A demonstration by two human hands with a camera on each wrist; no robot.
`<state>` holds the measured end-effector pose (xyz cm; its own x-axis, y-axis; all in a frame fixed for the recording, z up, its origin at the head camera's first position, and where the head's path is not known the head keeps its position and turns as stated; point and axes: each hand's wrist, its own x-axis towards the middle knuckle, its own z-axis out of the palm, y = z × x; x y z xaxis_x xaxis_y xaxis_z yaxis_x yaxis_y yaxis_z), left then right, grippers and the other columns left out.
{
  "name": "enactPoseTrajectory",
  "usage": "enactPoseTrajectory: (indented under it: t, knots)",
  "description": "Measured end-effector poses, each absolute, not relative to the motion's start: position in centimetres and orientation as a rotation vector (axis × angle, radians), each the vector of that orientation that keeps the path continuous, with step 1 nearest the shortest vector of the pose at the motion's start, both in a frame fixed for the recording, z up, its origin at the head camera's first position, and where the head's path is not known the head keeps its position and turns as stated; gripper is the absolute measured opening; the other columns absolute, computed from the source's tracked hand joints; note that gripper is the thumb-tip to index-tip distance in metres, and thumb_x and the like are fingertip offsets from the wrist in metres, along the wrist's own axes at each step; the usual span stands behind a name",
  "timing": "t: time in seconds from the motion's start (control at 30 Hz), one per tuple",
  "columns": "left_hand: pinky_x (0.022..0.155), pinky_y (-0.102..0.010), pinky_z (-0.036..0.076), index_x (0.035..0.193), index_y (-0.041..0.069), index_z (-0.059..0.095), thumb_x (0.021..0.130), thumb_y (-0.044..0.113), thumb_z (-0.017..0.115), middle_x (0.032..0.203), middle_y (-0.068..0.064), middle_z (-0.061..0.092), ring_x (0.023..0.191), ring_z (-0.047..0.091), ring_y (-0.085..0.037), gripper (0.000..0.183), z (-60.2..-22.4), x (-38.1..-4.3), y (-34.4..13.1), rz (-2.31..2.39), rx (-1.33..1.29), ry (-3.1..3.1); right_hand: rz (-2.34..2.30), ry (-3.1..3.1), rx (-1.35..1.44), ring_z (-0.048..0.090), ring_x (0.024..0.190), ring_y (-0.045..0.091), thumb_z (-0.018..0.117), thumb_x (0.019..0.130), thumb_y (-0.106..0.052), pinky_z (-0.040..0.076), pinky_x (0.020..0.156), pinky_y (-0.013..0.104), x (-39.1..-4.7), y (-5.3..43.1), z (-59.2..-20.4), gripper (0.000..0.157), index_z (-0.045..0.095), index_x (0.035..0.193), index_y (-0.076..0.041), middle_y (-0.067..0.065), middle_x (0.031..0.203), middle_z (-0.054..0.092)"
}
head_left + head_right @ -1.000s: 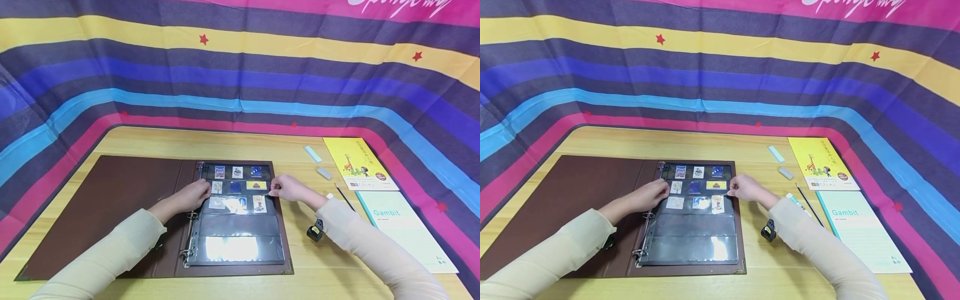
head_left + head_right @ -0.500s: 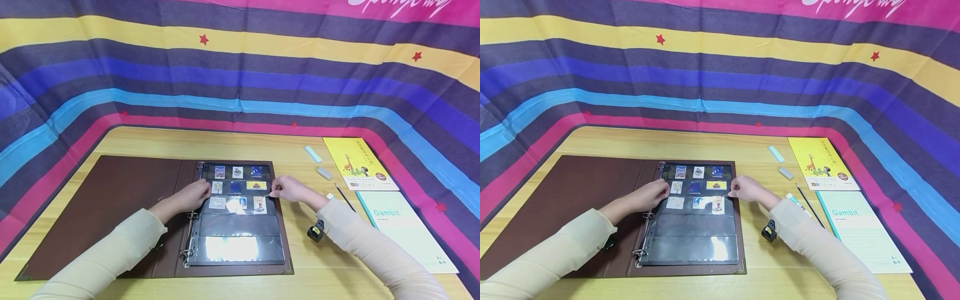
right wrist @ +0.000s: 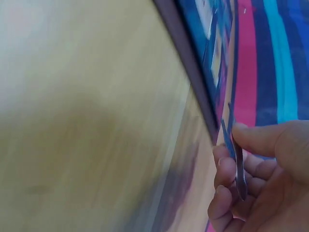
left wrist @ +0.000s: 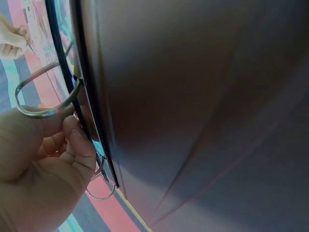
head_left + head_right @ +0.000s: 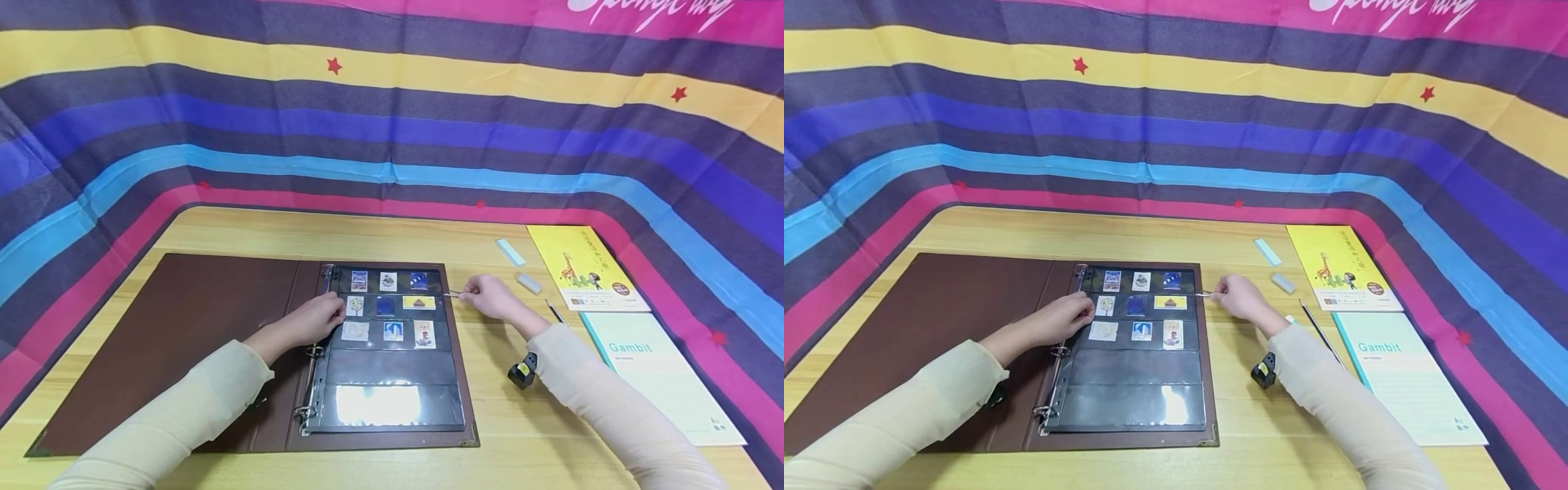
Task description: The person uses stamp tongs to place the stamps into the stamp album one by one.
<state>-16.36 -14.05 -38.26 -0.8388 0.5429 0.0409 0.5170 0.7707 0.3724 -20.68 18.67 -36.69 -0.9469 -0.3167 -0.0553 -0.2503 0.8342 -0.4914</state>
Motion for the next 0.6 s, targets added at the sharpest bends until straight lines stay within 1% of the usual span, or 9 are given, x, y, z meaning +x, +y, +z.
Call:
enactPoseTrajectory:
  t: [0.1,0.17,0.27,0.37,0.5,0.6]
  knots:
    - [0.054,-0.024,0.034,0.071,0.009,0.050,0.081,0.007,0.050,0.068,0.002,0.039,0.060,0.038,-0.011,0.010,-38.3,-16.3,-14.1,0.581,0.853,2.884,-0.648,2.972,-0.347,0.044,0.054,0.015,0.056,0.078,-0.018,0.035,0.050,0.027,-21.1,19.7,-36.9,0.015,0.057,0.072,-0.005,0.003,0.064,0.052]
    - [0.054,-0.024,0.034,0.071,0.009,0.050,0.081,0.007,0.050,0.068,0.002,0.039,0.061,0.038,-0.011,0.010,-38.3,-16.3,-14.1,0.580,0.849,2.883,-0.570,3.007,-0.297,0.041,0.050,0.013,0.056,0.077,-0.020,0.033,0.046,0.026,-21.3,20.2,-37.0,0.018,0.055,0.066,-0.006,0.001,0.059,0.049]
    - [0.054,-0.024,0.034,0.071,0.009,0.049,0.081,0.007,0.051,0.068,0.002,0.039,0.061,0.038,-0.012,0.010,-38.3,-16.3,-14.1,0.575,0.848,2.889,-0.459,3.000,-0.245,0.034,0.040,0.010,0.055,0.077,-0.025,0.027,0.039,0.023,-21.4,20.6,-37.2,0.028,0.047,0.055,-0.011,-0.003,0.047,0.040]
    - [0.054,-0.024,0.034,0.071,0.010,0.049,0.081,0.007,0.051,0.068,0.002,0.039,0.061,0.038,-0.012,0.010,-38.4,-16.4,-14.1,0.576,0.849,2.891,-0.407,2.958,-0.247,0.026,0.035,0.008,0.054,0.077,-0.027,0.021,0.035,0.021,-21.5,20.7,-37.4,0.037,0.038,0.046,-0.013,-0.005,0.040,0.030]
    - [0.054,-0.024,0.034,0.071,0.010,0.049,0.081,0.007,0.050,0.068,0.002,0.039,0.061,0.038,-0.012,0.010,-38.4,-16.4,-14.1,0.579,0.852,2.887,-0.378,2.934,-0.245,0.020,0.034,0.007,0.054,0.076,-0.027,0.018,0.035,0.020,-21.5,20.6,-37.6,0.041,0.033,0.043,-0.015,-0.006,0.039,0.024]
    - [0.054,-0.024,0.034,0.071,0.010,0.049,0.081,0.007,0.051,0.069,0.002,0.039,0.060,0.037,-0.012,0.010,-38.5,-16.4,-14.1,0.581,0.863,2.887,-0.362,2.932,-0.241,0.019,0.035,0.007,0.054,0.075,-0.026,0.018,0.035,0.020,-21.5,20.5,-37.7,0.041,0.032,0.043,-0.015,-0.006,0.039,0.024]
